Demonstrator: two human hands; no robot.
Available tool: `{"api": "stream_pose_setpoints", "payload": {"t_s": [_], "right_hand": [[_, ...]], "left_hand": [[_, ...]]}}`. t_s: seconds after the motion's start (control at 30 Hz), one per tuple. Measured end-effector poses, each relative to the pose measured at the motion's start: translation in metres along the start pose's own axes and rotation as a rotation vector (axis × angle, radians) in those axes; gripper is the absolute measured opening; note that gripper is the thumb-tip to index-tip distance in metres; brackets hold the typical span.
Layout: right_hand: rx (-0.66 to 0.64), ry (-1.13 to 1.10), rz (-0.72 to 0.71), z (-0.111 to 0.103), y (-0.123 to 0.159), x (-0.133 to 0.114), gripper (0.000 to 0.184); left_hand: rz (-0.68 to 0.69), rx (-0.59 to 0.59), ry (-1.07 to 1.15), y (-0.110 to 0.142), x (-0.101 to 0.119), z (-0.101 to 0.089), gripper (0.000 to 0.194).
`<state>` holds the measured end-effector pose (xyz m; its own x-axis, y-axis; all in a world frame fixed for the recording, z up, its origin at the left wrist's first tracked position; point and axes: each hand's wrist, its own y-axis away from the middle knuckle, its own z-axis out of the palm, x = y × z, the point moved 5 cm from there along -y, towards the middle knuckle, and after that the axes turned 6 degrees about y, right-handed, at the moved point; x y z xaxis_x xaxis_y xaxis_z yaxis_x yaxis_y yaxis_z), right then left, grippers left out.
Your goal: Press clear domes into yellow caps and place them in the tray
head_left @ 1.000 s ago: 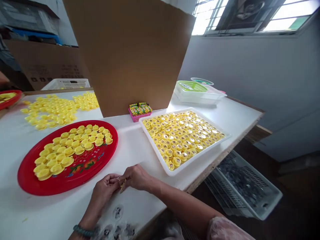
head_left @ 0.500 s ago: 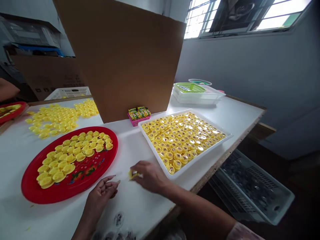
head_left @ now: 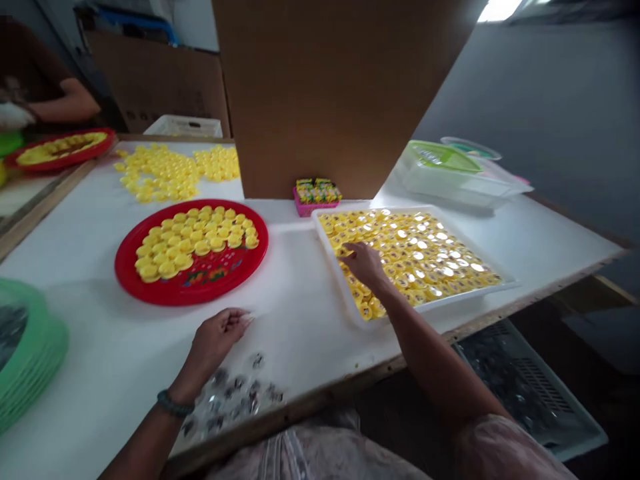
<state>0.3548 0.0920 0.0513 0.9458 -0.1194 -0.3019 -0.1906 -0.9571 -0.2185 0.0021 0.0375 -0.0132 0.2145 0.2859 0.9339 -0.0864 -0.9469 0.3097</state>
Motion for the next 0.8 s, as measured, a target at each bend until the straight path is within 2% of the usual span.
{"api": "stream_pose_setpoints", "payload": {"t_s": [0.03,0.1,0.13,0.17,0.2,0.3,0.4,0.5,0.63,0.8], "right_hand": [[0.028,0.004,-0.013,-0.003,0.006,-0.005,0.034],[0.183,0.015,-0.097,-0.015,0.024,-0.026,0.034],[0.218,-0.01,-0.162,-0.019,0.037,-0.04,0.033],[0.195,-0.068,-0.246,-0.019,0.052,-0.057,0.031],[0.11,-0.16,-0.354,-0.016,0.069,-0.077,0.03],[-0.262,-0.321,-0.707,0.011,0.124,-0.136,0.031],[-0.446,-0.331,-0.866,0.04,0.155,-0.17,0.033],[-0.511,-0.338,-0.892,0.061,0.159,-0.179,0.027],[-0.507,-0.386,-0.825,0.071,0.152,-0.175,0.019],[-0.488,-0.424,-0.678,0.076,0.148,-0.166,0.035]], "left_hand": [[0.017,-0.017,-0.047,0.004,0.001,-0.002,0.039],[0.046,-0.065,-0.137,0.011,0.0,-0.003,0.031],[0.059,-0.087,-0.172,0.014,-0.001,-0.003,0.028],[0.073,-0.1,-0.197,0.016,-0.002,-0.003,0.025],[0.085,-0.106,-0.215,0.017,-0.004,-0.003,0.024],[0.118,-0.105,-0.255,0.019,-0.009,-0.001,0.024],[0.143,-0.14,-0.252,0.019,-0.012,0.003,0.023],[0.118,-0.152,-0.205,0.019,-0.017,0.003,0.022],[0.079,-0.161,-0.146,0.02,-0.025,0.004,0.024],[0.094,-0.214,-0.129,0.023,-0.021,0.009,0.025]]}}
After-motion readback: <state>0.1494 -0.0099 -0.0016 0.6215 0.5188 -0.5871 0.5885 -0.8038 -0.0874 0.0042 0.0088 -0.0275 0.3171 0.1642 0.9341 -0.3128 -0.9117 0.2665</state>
